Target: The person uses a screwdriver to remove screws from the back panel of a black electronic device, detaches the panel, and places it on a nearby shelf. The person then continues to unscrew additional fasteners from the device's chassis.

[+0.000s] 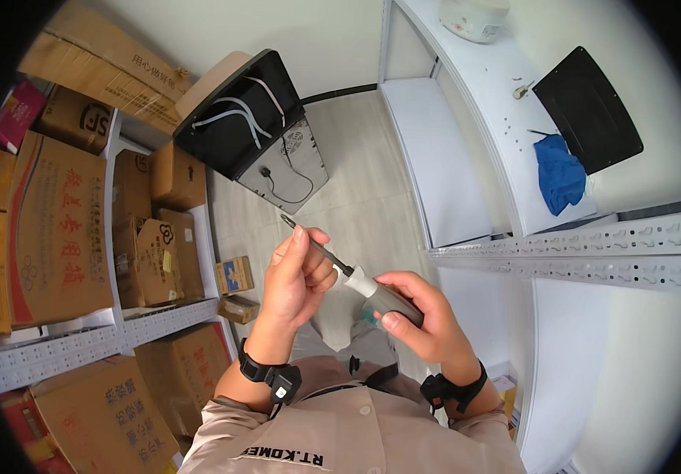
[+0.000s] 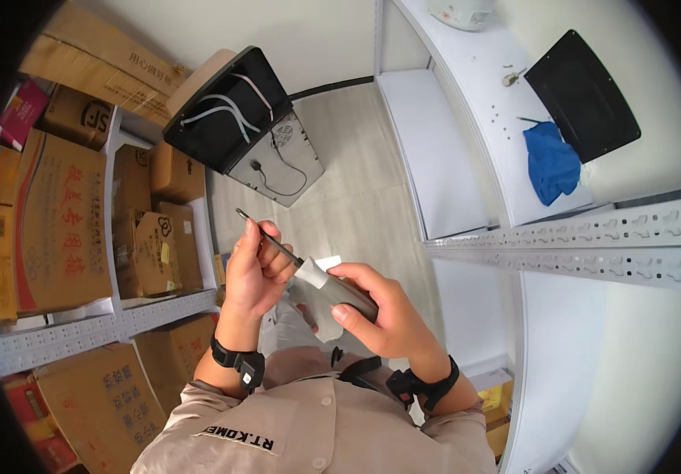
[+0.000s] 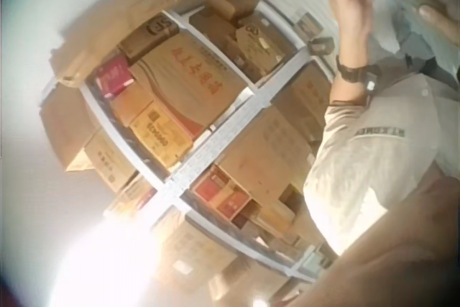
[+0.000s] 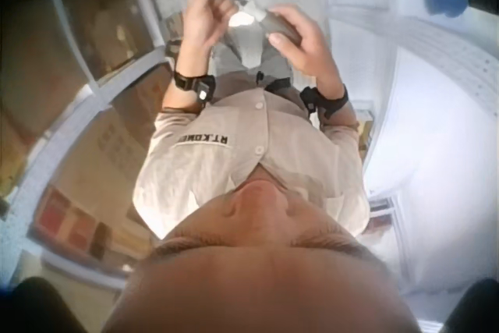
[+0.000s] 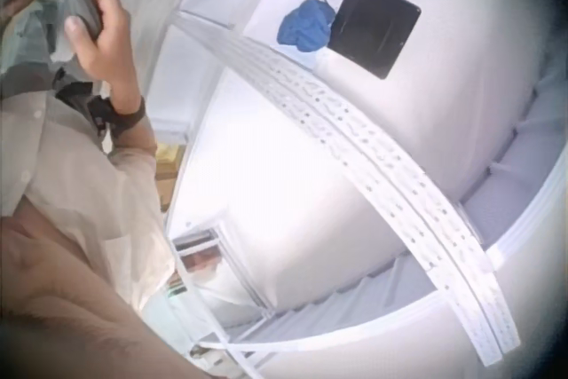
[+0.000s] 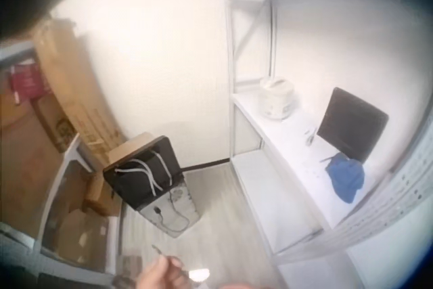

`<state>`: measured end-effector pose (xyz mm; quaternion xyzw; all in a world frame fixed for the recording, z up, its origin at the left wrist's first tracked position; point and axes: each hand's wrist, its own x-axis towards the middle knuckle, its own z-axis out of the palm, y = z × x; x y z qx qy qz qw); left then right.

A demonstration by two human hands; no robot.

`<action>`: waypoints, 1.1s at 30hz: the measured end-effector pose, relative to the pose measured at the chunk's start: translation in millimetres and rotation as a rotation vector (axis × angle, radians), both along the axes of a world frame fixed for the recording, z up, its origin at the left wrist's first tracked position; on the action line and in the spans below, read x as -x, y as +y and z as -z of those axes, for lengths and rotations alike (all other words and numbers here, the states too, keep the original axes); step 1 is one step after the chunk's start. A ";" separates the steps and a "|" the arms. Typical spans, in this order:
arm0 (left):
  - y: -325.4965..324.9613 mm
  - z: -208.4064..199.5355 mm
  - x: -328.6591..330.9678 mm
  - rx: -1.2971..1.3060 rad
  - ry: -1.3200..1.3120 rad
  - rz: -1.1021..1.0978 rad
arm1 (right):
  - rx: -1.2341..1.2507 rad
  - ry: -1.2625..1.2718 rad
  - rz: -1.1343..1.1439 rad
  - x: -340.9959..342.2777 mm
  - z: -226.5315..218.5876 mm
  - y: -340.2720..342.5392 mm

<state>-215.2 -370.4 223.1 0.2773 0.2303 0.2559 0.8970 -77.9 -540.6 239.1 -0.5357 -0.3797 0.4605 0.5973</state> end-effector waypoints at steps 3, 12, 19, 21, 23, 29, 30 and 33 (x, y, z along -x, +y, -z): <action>-15.1 -4.3 5.5 0.009 0.008 -0.055 | -0.031 0.002 -0.031 -1.3 -4.0 -7.1; -24.2 -2.4 8.3 0.002 0.040 -0.100 | -0.023 0.024 -0.109 -13.4 5.7 -7.6; -2.0 -9.5 30.7 0.025 0.144 -0.172 | -0.018 0.061 -0.198 1.5 13.0 26.6; 10.1 -16.3 41.4 0.024 0.137 -0.197 | -0.034 0.057 -0.214 10.0 6.5 42.6; 24.6 -19.2 53.1 0.018 0.125 -0.208 | -0.013 0.062 -0.244 19.9 -2.2 56.7; 74.8 -18.1 69.4 0.033 0.058 -0.173 | -0.008 -0.001 -0.214 44.1 -10.2 102.4; 85.3 -14.6 71.1 0.040 0.043 -0.150 | -0.005 -0.015 -0.189 47.8 -12.0 110.6; 117.0 -4.9 75.7 0.056 0.072 -0.081 | 0.064 -0.057 -0.107 60.2 -16.7 132.2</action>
